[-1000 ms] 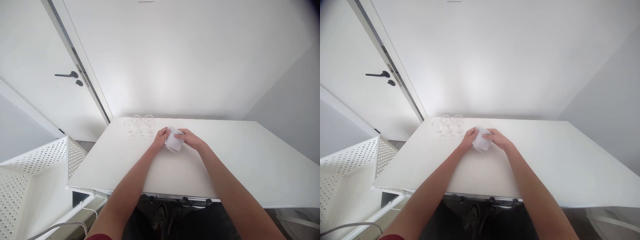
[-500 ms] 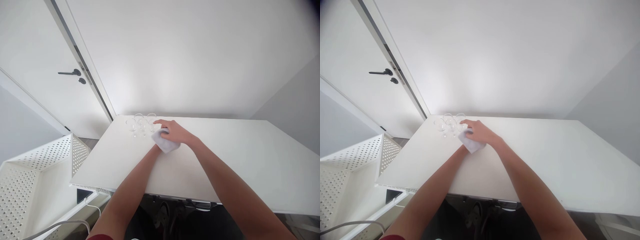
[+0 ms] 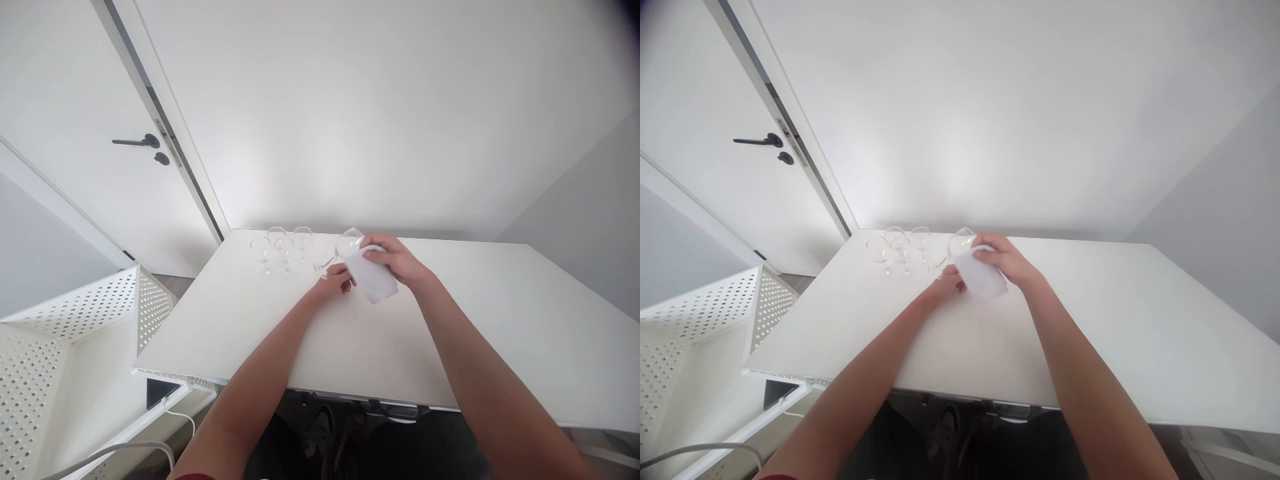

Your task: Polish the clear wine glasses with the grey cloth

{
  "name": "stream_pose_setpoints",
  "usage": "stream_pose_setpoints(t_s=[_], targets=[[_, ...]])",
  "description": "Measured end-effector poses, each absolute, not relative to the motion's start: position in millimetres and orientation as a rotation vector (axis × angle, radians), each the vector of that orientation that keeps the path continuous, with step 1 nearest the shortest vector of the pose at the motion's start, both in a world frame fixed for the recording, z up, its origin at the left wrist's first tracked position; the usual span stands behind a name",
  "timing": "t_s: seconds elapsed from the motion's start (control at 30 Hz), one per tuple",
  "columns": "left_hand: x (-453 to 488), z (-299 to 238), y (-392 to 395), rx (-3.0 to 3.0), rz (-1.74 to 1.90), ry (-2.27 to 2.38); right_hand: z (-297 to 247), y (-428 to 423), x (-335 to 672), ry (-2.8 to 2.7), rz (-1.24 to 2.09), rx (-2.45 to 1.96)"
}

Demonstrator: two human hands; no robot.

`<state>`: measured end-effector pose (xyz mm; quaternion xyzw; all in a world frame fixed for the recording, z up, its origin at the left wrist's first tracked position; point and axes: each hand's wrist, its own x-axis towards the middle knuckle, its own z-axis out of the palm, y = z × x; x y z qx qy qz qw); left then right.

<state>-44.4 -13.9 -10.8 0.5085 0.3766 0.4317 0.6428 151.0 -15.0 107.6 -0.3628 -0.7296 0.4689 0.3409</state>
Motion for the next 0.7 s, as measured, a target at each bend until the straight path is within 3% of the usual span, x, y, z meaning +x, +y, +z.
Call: stream_pose_setpoints(t_s=[0.1,0.27,0.4,0.7], targets=[[-47,5,-21,1.092,0.963,0.760,85,-10,181,-1.589,1.367,-0.928],[-48,24,-27,0.964,0.696,0.582,54,-4,184,-1.565,1.547,-0.912],[-49,20,-25,0.980,0.761,0.653,43,2,174,-1.526,1.601,-0.888],[-46,19,-26,1.307,1.144,0.970,4,28,176,-0.848,0.960,-1.122]])
